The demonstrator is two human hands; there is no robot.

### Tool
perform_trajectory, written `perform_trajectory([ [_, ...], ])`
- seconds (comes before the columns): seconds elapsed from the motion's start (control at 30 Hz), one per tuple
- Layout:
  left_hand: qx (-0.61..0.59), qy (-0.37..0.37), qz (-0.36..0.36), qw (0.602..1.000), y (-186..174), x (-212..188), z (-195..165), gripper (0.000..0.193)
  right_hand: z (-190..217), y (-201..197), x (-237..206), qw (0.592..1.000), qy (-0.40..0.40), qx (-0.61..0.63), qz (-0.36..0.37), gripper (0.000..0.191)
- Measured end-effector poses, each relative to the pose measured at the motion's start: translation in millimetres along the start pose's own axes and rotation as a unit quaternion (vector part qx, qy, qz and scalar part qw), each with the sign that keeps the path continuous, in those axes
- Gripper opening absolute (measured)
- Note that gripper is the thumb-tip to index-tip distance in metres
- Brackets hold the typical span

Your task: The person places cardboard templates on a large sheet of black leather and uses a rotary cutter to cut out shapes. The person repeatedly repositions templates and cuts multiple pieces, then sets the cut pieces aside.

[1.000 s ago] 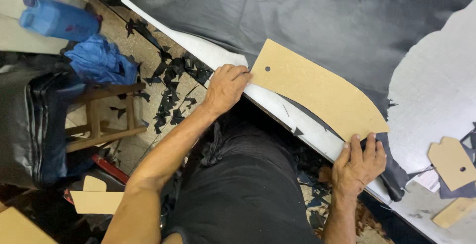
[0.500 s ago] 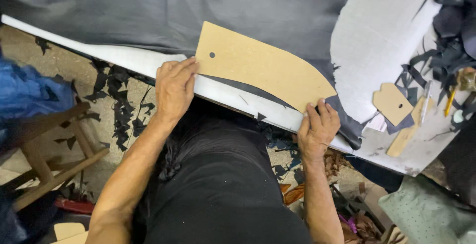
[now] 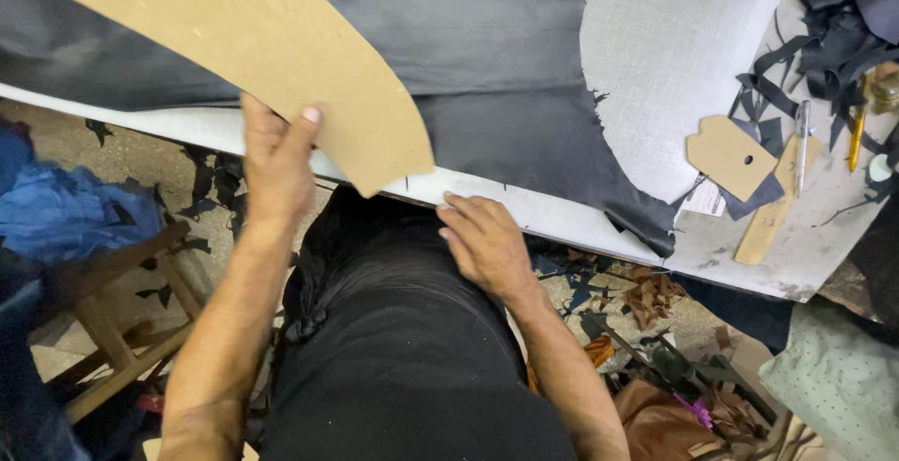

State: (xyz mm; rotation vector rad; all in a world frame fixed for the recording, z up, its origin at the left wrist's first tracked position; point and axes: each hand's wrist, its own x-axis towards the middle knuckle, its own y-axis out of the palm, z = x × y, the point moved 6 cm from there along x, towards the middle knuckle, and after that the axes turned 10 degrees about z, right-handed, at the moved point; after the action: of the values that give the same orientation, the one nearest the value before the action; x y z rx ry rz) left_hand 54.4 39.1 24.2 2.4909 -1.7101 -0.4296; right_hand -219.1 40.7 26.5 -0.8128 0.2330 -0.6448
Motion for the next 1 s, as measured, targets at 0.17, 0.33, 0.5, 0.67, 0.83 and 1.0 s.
perform_trajectory([
  [0.17,0.403,0.03,0.042,0.914,-10.0,-5.2,-89.0,0.012,-48.5,-30.2,-55.6,0.981,0.128,0.102,-0.1,0.019],
  [0.33,0.585,0.214,0.192,0.759,53.5,-13.0,-87.8,0.017,-85.0,-47.3,-80.7,0.866,0.152,0.419,-0.229,0.049],
  [0.5,0.559,0.101,0.345,0.747,115.1,11.9,-50.0,0.026,-91.2,-61.0,-69.6,0.855,0.128,0.461,-0.201,0.05],
  [0.67,0.53,0.327,0.075,0.779,79.9,24.2,-63.4,0.035,-117.5,-50.3,-55.1,0.797,0.259,0.493,-0.233,0.045],
  [0.83,0.487,0.114,-0.074,0.863,-41.0,4.5,-32.7,0.02,-123.9,-43.5,-49.3,0.809,0.312,0.447,-0.22,0.046],
  [1.0,0.553,0.187,-0.025,0.811,-34.2,-15.5,-4.6,0.032,-110.4,-43.9,-34.5,0.82,0.328,0.41,-0.229,0.06],
])
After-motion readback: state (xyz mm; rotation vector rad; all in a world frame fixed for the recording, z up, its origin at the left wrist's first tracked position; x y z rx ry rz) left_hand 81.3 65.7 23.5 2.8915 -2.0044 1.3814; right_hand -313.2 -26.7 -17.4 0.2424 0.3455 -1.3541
